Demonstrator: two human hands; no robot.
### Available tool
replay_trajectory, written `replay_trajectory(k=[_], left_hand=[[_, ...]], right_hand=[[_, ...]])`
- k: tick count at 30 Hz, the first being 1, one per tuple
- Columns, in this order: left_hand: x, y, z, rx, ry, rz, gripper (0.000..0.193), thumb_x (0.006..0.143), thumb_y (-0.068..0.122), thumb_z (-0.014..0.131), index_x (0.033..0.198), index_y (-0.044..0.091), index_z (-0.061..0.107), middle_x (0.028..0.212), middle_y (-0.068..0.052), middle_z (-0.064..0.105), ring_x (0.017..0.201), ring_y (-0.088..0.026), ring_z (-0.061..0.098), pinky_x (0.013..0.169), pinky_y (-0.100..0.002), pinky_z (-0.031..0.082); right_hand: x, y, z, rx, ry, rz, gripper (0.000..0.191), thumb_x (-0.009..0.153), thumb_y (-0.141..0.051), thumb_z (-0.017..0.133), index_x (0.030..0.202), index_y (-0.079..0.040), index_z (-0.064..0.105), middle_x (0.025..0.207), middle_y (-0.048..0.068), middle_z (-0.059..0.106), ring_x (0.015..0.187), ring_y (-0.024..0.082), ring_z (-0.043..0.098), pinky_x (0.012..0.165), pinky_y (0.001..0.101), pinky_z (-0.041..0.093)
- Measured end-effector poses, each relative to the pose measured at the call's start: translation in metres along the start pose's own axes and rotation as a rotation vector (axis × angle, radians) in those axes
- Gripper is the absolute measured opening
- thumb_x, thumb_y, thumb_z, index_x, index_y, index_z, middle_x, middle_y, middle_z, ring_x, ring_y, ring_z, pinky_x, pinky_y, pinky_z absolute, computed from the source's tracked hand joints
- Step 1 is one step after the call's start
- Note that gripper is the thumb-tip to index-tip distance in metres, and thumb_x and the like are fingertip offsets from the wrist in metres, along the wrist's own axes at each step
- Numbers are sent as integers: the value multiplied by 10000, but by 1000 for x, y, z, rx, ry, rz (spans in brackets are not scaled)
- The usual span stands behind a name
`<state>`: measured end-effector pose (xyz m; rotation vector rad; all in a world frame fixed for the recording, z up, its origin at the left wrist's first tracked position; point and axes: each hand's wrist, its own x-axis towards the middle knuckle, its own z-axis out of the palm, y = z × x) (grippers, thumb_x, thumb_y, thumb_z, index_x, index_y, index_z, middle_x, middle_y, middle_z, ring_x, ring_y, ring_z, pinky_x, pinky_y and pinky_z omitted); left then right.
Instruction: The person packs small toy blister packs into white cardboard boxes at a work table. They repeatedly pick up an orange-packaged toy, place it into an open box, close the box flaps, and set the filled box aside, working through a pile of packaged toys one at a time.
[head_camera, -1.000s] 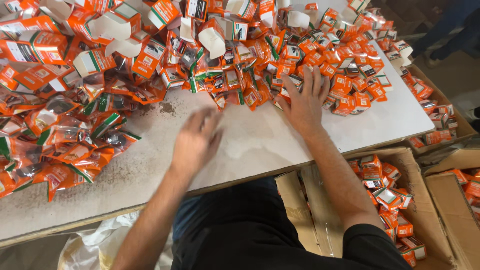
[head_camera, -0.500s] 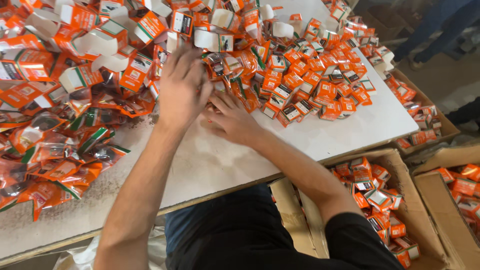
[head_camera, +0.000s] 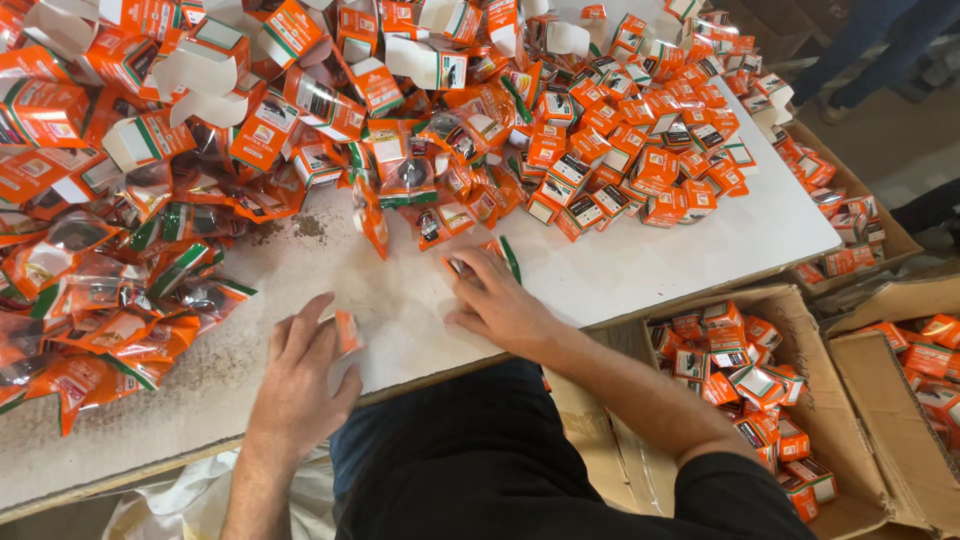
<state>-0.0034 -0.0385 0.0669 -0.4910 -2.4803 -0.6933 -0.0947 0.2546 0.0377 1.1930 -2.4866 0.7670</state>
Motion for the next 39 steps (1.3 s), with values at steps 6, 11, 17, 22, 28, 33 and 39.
replay_trajectory(k=[6, 11, 17, 22, 28, 33, 39], left_hand=[[-2, 5, 17, -117, -56, -126, 233, 756, 49, 811, 976, 53, 734, 1135, -99, 625, 1051, -335, 625, 895, -435, 561], [-2, 24, 23, -52, 126, -52, 227, 722, 53, 823, 880, 52, 660, 1257, -220, 617, 1108, -417, 626, 871, -445, 564], [0, 34, 32, -143, 98, -98, 490, 699, 153, 882, 1079, 22, 602, 1187, -202, 642, 1081, -415, 636, 891, -474, 560], [1, 35, 35, -87, 56, -31, 537, 676, 208, 897, 1082, 14, 604, 1137, -193, 657, 1012, -407, 653, 854, -475, 563], [9, 40, 34, -89, -13, 60, 533, 673, 235, 877, 1057, 12, 584, 1145, -189, 677, 1009, -402, 668, 831, -466, 572], [4, 27, 27, -245, -116, 85, 386, 778, 113, 817, 1103, 16, 632, 1186, -199, 680, 1025, -392, 685, 831, -436, 592], [-9, 25, 39, -164, 37, 43, 286, 734, 37, 781, 971, 10, 624, 1257, -197, 685, 1017, -369, 710, 838, -420, 604]], right_hand=[[-22, -19, -20, -131, 53, 203, 550, 795, -373, 842, 1190, -39, 655, 1328, 135, 489, 1236, 395, 493, 1033, 553, 401], [-22, -10, -16, -308, 217, 199, 318, 796, -287, 821, 933, -78, 623, 1321, 222, 505, 1237, 489, 488, 1036, 611, 369], [-38, 1, -3, -92, 310, 261, 202, 951, -59, 660, 1130, -53, 567, 1242, 179, 626, 1148, 384, 587, 980, 464, 492], [-36, -2, -5, 287, 284, 430, 301, 1018, -51, 567, 1319, -60, 578, 862, 68, 671, 687, 204, 636, 668, 336, 543], [-4, -46, 2, 442, 98, 336, 541, 881, -138, 786, 1337, -33, 515, 654, 85, 565, 530, 206, 573, 521, 337, 494], [19, -57, 6, 389, 151, 271, 322, 975, -87, 643, 1242, -35, 471, 717, 109, 656, 608, 283, 660, 557, 388, 505], [17, -43, 22, 368, 119, 339, 219, 1025, -118, 587, 1203, -43, 484, 738, 161, 678, 686, 396, 680, 593, 455, 486]])
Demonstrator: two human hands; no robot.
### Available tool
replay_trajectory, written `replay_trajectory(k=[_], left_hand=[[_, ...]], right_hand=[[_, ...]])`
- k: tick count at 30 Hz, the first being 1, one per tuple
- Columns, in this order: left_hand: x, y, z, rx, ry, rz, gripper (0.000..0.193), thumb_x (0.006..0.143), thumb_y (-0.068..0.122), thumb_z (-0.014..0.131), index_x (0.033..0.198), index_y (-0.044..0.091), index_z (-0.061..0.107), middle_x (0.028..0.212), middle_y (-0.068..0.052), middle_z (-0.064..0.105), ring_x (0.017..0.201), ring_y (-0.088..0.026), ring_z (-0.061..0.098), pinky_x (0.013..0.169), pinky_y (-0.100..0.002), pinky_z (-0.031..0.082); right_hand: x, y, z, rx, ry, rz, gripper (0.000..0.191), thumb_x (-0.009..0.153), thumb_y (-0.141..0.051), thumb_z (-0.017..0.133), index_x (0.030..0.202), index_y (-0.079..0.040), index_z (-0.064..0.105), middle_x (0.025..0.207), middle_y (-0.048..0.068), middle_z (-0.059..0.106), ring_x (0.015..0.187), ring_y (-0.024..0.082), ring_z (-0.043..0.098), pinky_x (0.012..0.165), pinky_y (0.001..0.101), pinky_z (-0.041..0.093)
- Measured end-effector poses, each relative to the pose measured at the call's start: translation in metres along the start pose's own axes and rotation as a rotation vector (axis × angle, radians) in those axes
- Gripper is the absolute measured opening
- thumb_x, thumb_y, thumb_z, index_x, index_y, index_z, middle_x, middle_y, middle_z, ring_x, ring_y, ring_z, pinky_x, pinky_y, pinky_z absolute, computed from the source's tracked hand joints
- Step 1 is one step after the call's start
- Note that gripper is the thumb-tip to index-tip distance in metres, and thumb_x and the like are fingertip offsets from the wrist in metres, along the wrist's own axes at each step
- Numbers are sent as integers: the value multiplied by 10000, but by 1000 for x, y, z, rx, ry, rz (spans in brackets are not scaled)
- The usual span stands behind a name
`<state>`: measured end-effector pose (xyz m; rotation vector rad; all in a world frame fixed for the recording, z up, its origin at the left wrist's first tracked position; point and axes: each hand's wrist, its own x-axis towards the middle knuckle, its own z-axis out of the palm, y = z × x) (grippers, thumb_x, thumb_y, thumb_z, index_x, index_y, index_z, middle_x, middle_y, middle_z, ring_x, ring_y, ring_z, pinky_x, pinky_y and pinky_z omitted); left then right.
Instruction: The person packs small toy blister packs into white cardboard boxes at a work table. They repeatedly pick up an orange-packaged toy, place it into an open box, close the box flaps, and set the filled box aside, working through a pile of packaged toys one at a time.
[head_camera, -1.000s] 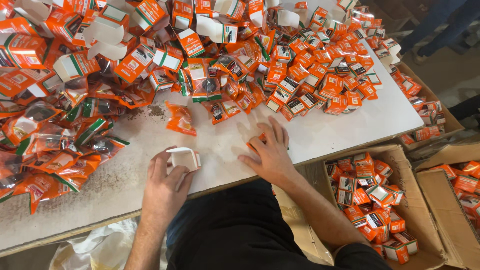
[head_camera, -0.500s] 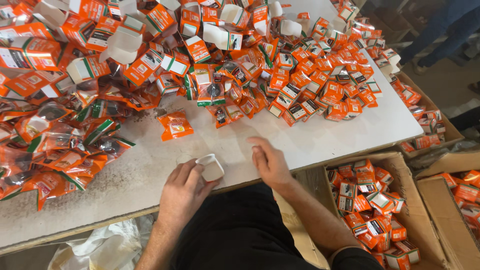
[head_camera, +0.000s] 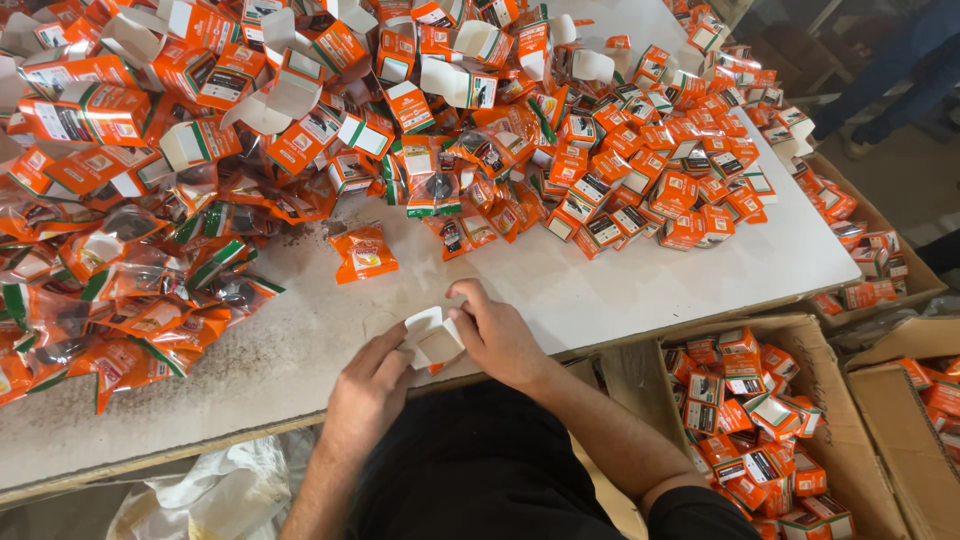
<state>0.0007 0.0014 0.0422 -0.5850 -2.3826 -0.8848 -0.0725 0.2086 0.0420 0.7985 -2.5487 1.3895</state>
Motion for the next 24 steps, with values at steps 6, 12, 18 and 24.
replay_trajectory(k=[6, 12, 18, 24], left_hand=[[1, 12, 14, 11, 105, -3, 438, 708, 179, 882, 941, 17, 549, 1173, -222, 670, 1006, -412, 673, 828, -466, 571], [14, 1, 19, -58, 83, -166, 515, 717, 116, 849, 1150, 19, 587, 1086, -169, 692, 957, -372, 673, 839, -457, 561], [15, 1, 20, -52, 87, -136, 579, 688, 109, 838, 1201, 31, 583, 1122, -159, 695, 1026, -367, 663, 887, -456, 548], [18, 6, 20, -26, 43, -119, 603, 675, 129, 820, 1228, 22, 604, 1160, -158, 680, 1055, -365, 648, 922, -476, 515]], right_hand=[[-3, -6, 5, 20, 48, -149, 288, 1051, -145, 593, 1299, -44, 486, 1062, 187, 674, 938, 395, 676, 782, 464, 531], [-19, -18, -46, -635, -65, -257, 506, 851, -255, 704, 1280, -24, 569, 1026, 90, 712, 954, 385, 640, 804, 512, 477], [-25, -14, -74, -125, 29, 31, 217, 904, -167, 737, 1088, -54, 709, 1002, 73, 740, 913, 280, 720, 822, 397, 575], [-19, -22, -17, -223, 224, -418, 270, 901, -79, 770, 1142, -26, 662, 1058, 140, 670, 956, 356, 666, 856, 421, 548]])
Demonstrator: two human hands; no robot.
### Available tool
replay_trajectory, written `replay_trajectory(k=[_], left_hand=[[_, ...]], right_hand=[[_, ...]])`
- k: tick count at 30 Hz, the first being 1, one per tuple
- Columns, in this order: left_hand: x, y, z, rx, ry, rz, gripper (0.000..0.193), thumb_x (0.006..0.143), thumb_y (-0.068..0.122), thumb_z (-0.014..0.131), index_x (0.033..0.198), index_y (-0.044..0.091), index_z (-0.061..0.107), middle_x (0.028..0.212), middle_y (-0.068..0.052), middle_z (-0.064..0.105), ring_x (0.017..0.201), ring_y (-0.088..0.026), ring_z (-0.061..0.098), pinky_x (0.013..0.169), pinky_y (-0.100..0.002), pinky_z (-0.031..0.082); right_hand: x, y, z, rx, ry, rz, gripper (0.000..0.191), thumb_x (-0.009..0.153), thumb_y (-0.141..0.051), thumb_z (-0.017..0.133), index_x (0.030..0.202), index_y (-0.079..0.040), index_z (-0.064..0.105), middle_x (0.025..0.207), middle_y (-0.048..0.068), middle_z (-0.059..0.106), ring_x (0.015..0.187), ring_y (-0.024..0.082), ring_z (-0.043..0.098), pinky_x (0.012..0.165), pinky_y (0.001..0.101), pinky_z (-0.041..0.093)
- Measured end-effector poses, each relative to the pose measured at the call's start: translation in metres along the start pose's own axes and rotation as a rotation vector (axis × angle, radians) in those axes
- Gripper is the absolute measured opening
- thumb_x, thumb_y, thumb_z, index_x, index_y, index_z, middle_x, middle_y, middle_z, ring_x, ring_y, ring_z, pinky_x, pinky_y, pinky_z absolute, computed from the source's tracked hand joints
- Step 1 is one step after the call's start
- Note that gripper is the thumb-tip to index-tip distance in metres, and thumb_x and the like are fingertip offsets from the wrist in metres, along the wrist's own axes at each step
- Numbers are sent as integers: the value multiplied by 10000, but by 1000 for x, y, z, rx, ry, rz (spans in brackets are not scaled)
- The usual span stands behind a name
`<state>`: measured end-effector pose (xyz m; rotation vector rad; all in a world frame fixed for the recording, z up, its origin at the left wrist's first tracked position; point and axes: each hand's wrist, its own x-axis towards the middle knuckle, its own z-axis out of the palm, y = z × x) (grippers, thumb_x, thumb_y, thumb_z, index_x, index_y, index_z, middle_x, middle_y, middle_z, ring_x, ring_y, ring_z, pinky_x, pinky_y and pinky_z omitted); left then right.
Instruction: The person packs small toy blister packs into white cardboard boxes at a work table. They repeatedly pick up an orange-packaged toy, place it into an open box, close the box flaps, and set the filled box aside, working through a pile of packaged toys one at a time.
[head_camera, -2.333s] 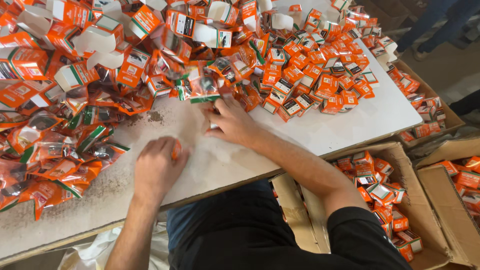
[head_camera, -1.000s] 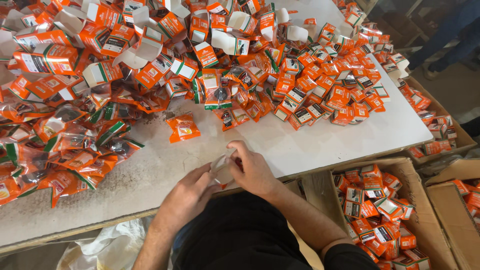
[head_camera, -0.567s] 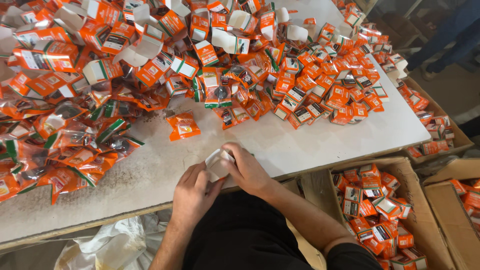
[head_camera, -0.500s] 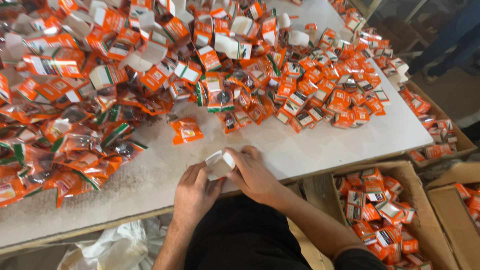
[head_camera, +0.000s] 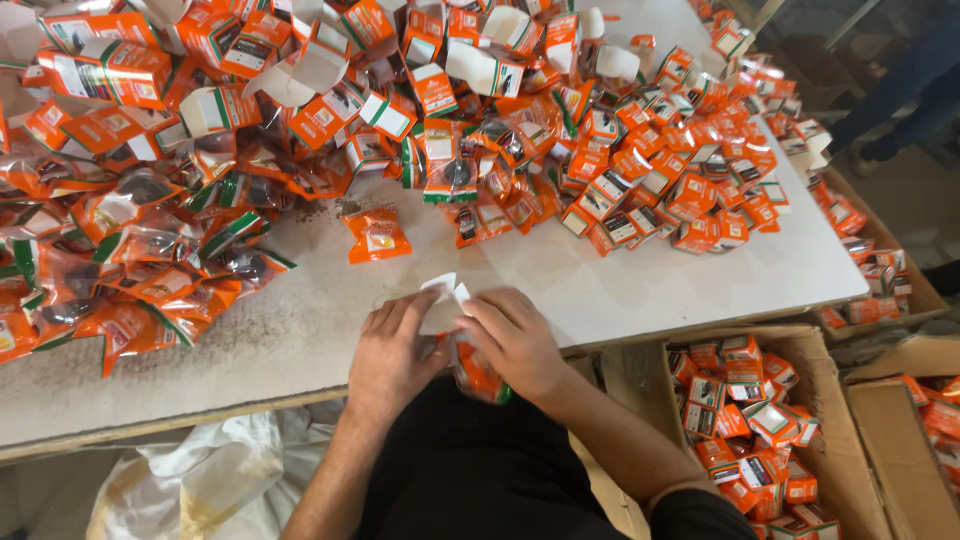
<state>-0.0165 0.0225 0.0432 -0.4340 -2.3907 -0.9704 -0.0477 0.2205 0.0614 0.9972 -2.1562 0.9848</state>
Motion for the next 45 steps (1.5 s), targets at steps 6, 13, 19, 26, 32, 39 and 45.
replay_trajectory(k=[6, 13, 19, 26, 32, 39, 45], left_hand=[[-5, 0, 4, 108, -25, -9, 404, 661, 140, 817, 1031, 65, 673, 1168, -160, 667, 1073, -367, 641, 915, -487, 513], [-4, -3, 3, 82, -3, 27, 374, 680, 132, 811, 1019, 52, 673, 1156, -168, 658, 1088, -363, 640, 933, -477, 514], [-5, -2, -1, 44, -19, -1, 543, 681, 111, 807, 1184, 51, 611, 1157, -152, 677, 1098, -356, 646, 959, -471, 508], [-2, -3, -1, -18, -53, -40, 732, 689, 110, 823, 1355, 67, 524, 1095, -135, 679, 1047, -347, 650, 955, -478, 510], [-1, -1, -5, -37, -41, 80, 819, 598, 69, 793, 1372, 62, 523, 1187, -119, 682, 1083, -333, 646, 936, -470, 499], [1, 1, -1, 5, -50, 10, 664, 630, 125, 808, 1247, 61, 570, 1168, -131, 656, 1108, -340, 625, 961, -469, 494], [-2, 5, -3, 43, -43, 20, 641, 654, 129, 815, 1245, 35, 586, 1193, -149, 632, 1097, -365, 612, 963, -480, 495]], right_hand=[[-57, 23, 26, 46, 77, -366, 308, 872, -142, 827, 1113, -85, 643, 1100, 108, 586, 986, 316, 576, 853, 459, 484], [-115, 8, 22, 66, -496, 48, 448, 918, -261, 758, 1308, -68, 652, 1302, 169, 600, 1159, 374, 639, 969, 468, 539], [-89, 6, -31, 237, -765, 30, 427, 908, -167, 808, 1287, -75, 635, 1376, 194, 600, 1169, 365, 670, 922, 402, 567], [-15, -4, -25, 92, -25, -196, 432, 957, -92, 837, 1303, -69, 580, 1376, 153, 528, 1206, 298, 645, 989, 363, 600], [16, -5, 2, -117, -388, -169, 481, 805, -124, 817, 1239, -47, 622, 1279, 134, 543, 1155, 380, 582, 1004, 477, 495], [10, 13, -2, -134, -274, -172, 278, 941, -179, 758, 1187, -80, 674, 1298, 31, 626, 1278, 244, 547, 1049, 433, 459], [12, 9, 1, -223, -250, -258, 299, 864, -244, 762, 1116, -92, 706, 1299, 65, 565, 1201, 311, 489, 995, 489, 406]])
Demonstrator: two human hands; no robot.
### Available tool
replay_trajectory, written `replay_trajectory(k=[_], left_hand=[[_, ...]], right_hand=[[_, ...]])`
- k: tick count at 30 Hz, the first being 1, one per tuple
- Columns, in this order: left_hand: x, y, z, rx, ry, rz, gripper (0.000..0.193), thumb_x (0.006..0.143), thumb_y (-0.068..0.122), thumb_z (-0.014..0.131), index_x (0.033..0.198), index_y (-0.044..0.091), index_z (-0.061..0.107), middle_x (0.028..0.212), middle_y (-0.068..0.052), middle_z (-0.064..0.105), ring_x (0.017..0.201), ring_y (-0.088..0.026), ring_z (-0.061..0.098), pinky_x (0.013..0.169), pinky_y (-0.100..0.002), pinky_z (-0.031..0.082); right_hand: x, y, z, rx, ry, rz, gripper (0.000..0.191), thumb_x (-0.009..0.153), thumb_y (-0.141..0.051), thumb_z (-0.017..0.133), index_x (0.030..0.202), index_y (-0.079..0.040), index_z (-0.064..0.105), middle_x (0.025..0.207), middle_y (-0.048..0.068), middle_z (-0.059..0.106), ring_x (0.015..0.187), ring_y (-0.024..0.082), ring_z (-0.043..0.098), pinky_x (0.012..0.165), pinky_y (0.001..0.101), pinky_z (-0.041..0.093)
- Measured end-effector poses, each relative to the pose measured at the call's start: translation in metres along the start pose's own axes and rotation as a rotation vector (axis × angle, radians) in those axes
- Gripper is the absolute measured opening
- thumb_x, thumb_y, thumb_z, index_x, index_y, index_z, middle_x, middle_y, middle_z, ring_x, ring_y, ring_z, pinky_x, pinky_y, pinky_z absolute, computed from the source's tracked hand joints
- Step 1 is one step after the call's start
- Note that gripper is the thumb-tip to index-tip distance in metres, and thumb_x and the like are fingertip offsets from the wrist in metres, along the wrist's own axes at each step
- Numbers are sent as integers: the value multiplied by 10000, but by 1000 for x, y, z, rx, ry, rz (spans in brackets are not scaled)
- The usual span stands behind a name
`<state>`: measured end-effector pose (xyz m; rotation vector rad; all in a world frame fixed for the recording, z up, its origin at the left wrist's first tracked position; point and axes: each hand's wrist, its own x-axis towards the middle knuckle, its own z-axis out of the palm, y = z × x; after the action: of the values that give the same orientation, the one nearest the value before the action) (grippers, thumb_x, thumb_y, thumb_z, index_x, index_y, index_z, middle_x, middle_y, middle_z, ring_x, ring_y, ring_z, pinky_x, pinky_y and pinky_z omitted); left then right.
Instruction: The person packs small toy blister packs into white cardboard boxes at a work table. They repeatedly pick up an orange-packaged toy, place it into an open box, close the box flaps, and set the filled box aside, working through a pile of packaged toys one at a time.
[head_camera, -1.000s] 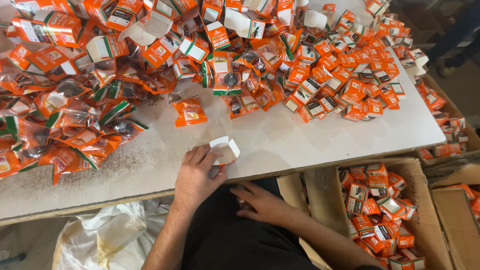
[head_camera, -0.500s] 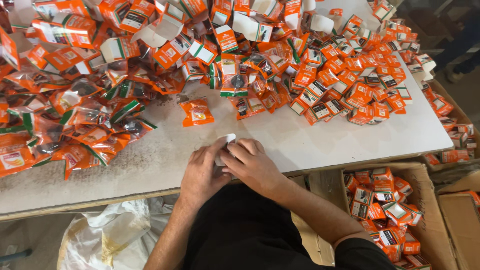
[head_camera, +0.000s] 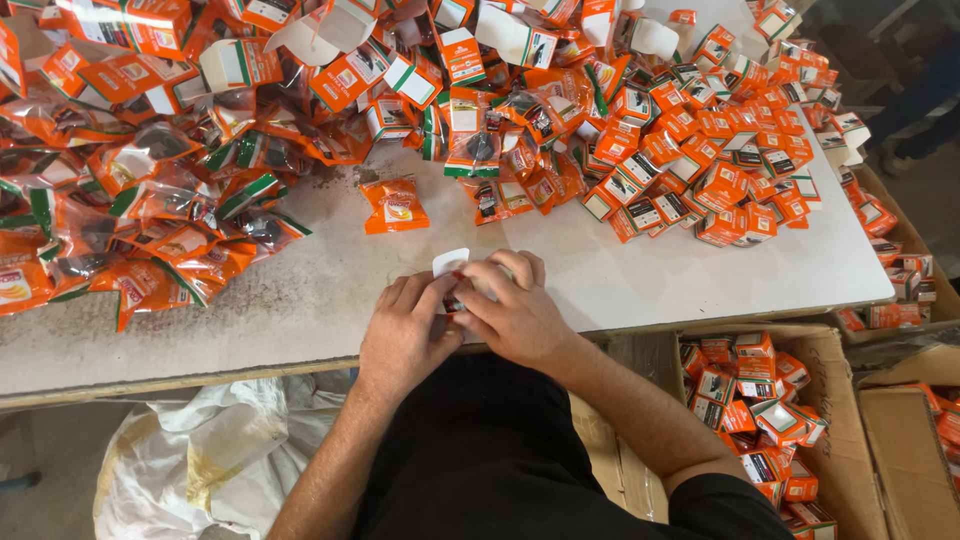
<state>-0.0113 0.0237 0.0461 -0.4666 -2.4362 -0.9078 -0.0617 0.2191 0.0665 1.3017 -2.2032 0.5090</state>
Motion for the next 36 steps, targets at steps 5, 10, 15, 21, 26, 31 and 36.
replay_trajectory(k=[5, 10, 15, 21, 26, 31, 36], left_hand=[[3, 0, 2, -6, -24, -50, 530, 661, 117, 811, 1140, 37, 597, 1111, -151, 616, 1070, -362, 609, 953, -489, 491], [4, -5, 0, -81, -31, -35, 432, 652, 89, 791, 1049, 46, 624, 1110, -135, 623, 1082, -353, 616, 945, -471, 497], [-6, 0, 3, -76, 81, -89, 522, 659, 82, 830, 1141, 29, 639, 1164, -188, 561, 1086, -379, 600, 884, -446, 546], [-19, 0, 6, -50, 267, 19, 539, 757, 119, 919, 1195, 21, 619, 1260, -152, 573, 1138, -346, 631, 923, -421, 578], [-16, 0, 2, -71, 312, 144, 488, 764, 72, 898, 1182, 16, 651, 1226, -112, 661, 1175, -314, 642, 991, -426, 573], [-10, 2, -2, 31, 190, 149, 392, 753, 15, 849, 1121, 18, 713, 1206, -96, 705, 1149, -314, 626, 964, -423, 569], [-11, 6, 0, -86, 180, 53, 338, 797, 18, 828, 1110, 44, 703, 1242, -172, 590, 1164, -356, 631, 953, -438, 583]], right_hand=[[-8, 15, -3, 494, -86, 119, 345, 908, -111, 761, 1245, -64, 703, 1386, 124, 471, 1252, 327, 500, 1048, 420, 457], [-10, 20, 34, 799, 56, 404, 94, 971, -55, 744, 1056, -64, 706, 1283, 104, 506, 1181, 224, 588, 938, 336, 549], [-9, 18, 55, 1114, 103, 741, 257, 903, -31, 739, 1074, -84, 554, 1013, 41, 627, 925, 98, 642, 787, 271, 544], [-12, 2, 57, 1065, 215, 824, 183, 927, -16, 734, 1066, -37, 617, 989, 46, 710, 863, 55, 683, 718, 246, 576], [-8, -13, 48, 631, 185, 823, 181, 932, -55, 788, 1084, -17, 697, 895, 95, 707, 710, 126, 591, 622, 292, 488], [-12, -13, 31, 292, 153, 254, 339, 900, -115, 750, 1213, -9, 676, 1301, 181, 622, 986, 272, 628, 865, 376, 540], [-25, -4, 34, 540, 109, 358, 267, 976, -44, 712, 1243, -35, 692, 1379, 139, 609, 1153, 252, 645, 942, 350, 570]])
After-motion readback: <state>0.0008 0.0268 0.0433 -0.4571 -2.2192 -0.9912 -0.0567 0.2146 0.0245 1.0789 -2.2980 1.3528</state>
